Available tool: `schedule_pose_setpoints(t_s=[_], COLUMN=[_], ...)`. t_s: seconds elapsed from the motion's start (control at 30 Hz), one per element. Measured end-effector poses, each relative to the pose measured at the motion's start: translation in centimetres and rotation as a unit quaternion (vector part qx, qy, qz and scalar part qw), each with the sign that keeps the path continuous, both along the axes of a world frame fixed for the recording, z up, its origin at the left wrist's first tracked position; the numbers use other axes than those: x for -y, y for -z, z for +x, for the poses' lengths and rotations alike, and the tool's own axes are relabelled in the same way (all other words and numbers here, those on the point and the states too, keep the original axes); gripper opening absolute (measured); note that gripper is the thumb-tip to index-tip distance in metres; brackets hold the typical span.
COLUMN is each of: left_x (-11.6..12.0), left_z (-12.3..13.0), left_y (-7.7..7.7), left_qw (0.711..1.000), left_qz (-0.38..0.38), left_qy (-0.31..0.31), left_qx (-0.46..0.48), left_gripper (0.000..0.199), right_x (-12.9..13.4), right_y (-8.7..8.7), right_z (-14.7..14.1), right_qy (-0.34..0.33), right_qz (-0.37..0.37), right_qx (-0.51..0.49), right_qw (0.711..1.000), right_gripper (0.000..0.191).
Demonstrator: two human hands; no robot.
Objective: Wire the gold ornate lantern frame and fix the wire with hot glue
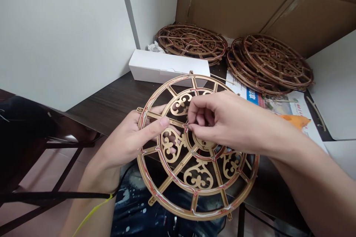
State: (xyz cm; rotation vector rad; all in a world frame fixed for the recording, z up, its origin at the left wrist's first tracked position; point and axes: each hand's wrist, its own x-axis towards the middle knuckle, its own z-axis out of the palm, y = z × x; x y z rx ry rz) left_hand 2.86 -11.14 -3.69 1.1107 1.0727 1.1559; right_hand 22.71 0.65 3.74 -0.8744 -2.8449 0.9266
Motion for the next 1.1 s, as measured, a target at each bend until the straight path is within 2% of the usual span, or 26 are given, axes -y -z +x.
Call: schedule_pose_setpoints(t_s=[0.2, 0.47, 0.57, 0.77, 0.9, 1.0, 1.1], left_x=[-0.1, -0.1, 0.1, 0.6, 0.3, 0.0, -0.1], left_z=[0.3, 1.0, 1.2, 2.3, 1.9, 1.3, 1.1], left_y=[-0.4, -0.7, -1.1, -1.6, -1.4, -1.2, -1.1], left_qw=[1.0, 0.995, 0.994, 0.986, 0.99, 0.994, 0.994], left_qz=[-0.015, -0.053, -0.065, -0.093, -0.082, -0.068, -0.065], left_qy=[-0.017, -0.03, -0.033, -0.103, -0.088, -0.048, -0.047], left_qx=[0.005, 0.082, 0.086, 0.093, 0.078, 0.067, 0.08], left_gripper=[0.033, 0.034, 0.036, 0.037, 0.035, 0.034, 0.035], right_x=[-0.1, -0.4, -0.2, 0.0, 0.2, 0.3, 0.6], right_y=[0.0, -0.1, -0.2, 0.1, 0.4, 0.3, -0.1], right_z=[0.0, 0.3, 0.4, 0.2, 0.2, 0.3, 0.8], right_qy=[0.021, -0.017, -0.012, 0.0, 0.012, 0.011, -0.002], right_qz=[0.002, -0.009, 0.001, -0.006, -0.004, 0.008, 0.042], right_qx=[0.02, 0.001, 0.0, 0.006, 0.0, -0.002, 0.003], right_qw=[1.0, 1.0, 1.0, 1.0, 1.0, 1.0, 0.999], right_gripper=[0.005, 0.007, 0.006, 0.005, 0.006, 0.005, 0.006])
